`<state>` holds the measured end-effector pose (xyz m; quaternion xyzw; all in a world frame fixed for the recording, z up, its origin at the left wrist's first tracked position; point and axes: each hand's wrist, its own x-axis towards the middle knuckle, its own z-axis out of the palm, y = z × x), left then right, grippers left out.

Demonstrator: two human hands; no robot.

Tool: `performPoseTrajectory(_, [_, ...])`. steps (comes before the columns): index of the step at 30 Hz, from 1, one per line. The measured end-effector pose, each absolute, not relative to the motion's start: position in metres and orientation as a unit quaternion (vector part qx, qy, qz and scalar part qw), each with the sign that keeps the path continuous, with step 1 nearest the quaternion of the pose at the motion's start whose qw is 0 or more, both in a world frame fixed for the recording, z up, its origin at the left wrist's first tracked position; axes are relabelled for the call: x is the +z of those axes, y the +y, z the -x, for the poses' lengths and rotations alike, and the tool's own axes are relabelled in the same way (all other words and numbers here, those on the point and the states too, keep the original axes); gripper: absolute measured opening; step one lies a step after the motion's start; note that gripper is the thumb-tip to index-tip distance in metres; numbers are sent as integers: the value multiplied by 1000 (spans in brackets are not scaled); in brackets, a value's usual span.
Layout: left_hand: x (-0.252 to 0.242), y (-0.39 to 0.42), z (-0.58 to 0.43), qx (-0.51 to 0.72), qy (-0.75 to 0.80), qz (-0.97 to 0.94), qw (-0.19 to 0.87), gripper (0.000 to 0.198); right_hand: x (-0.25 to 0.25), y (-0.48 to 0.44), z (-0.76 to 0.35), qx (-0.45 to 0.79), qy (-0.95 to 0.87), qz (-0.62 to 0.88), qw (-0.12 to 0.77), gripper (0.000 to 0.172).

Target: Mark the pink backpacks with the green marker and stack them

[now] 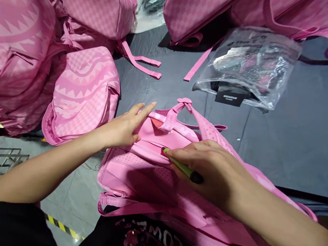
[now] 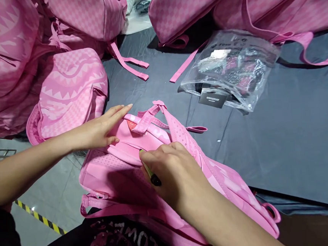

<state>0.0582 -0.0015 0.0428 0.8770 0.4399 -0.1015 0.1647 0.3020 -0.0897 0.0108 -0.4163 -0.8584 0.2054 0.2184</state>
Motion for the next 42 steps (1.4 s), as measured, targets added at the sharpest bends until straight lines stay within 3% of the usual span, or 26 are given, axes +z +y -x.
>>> performPoseTrajectory(6, [34,-6,-95,-19,344,-939,18,113,29,-87,-310,160,-879,413,177,16])
performPoseTrajectory(13, [27,-11,-125,-9,300,-953,-48,80,33,-98,-327,217,-841,457,189,22])
performPoseTrajectory(24, [9,-11,-123,-12,341,-939,-30,90,35,-119,-324,108,-857,471,178,22])
performPoseTrajectory(28, [8,-12,-125,-19,356,-934,-24,87,42,-124,-317,88,-867,467,151,33])
performPoseTrajectory(31, [9,-12,-128,-26,355,-934,-16,82,42,-114,-301,43,-884,458,78,47])
performPoseTrajectory(33, [11,-12,-130,-36,358,-933,4,79,40,-99,-287,37,-886,462,-34,51])
performPoseTrajectory(36, [14,-11,-130,-52,365,-929,30,76,36,-77,-273,88,-853,482,-183,37])
performPoseTrajectory(39, [14,-9,-130,-58,364,-929,34,80,34,-67,-271,97,-839,499,-196,23])
performPoseTrajectory(42, [14,-7,-131,-68,361,-929,36,82,32,-67,-271,61,-839,495,-215,25])
